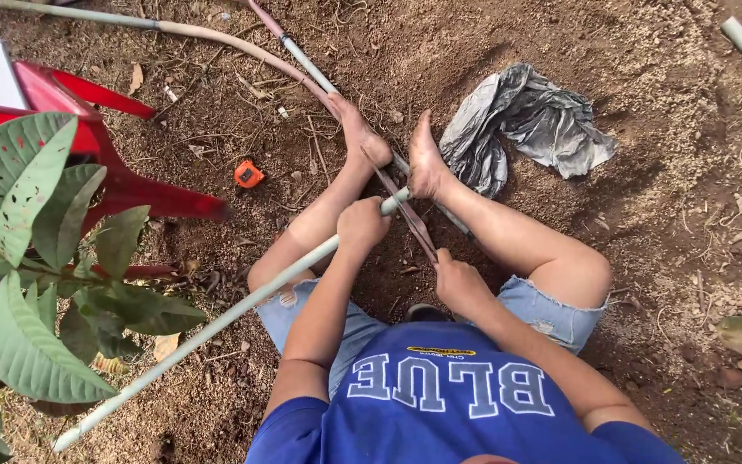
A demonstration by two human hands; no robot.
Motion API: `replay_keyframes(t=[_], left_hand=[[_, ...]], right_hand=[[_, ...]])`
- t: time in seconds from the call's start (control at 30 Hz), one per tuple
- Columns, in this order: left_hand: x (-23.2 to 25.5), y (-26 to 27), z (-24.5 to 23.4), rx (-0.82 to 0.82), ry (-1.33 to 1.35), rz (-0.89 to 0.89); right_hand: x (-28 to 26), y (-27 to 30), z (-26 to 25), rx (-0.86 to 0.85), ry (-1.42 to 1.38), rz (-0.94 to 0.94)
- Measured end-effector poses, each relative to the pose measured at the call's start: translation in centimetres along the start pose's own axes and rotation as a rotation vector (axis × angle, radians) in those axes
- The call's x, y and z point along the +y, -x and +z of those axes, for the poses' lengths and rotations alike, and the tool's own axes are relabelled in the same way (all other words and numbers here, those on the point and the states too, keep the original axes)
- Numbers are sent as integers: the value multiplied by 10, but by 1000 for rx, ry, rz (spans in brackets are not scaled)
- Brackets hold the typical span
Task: The person sits on the ground and uses a hand saw to cut a white PVC pipe. They hold the pipe steady with their left hand and saw through it with their right hand, while a pink hose lies nearby.
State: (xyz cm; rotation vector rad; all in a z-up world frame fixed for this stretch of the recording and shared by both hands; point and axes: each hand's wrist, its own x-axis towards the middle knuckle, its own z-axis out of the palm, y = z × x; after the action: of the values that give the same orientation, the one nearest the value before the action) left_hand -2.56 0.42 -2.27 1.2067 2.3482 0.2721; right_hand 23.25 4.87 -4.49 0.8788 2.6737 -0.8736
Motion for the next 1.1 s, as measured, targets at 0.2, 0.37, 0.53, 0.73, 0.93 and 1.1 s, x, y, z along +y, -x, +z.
replay_keyframes(t=[0.2,0.37,0.53,0.73,0.93,1.1], left_hand=[[16,6,21,5,-2,24],[-6,-4,1,61,-39,1],[20,13,29,-92,12,48],[9,7,-6,-69,-9,16],[30,32,13,-134,-8,135],[-4,14,6,-17,9,33]], right_hand=[[-19,-12,-40,14,-24,31],[0,9,-16,-7,-4,15],[-3,-9,-23,-27,-55,62],[2,14,-23,-78,-33,50],[12,-10,-19,-21,-47,45],[4,12,-19,-95,56,38]])
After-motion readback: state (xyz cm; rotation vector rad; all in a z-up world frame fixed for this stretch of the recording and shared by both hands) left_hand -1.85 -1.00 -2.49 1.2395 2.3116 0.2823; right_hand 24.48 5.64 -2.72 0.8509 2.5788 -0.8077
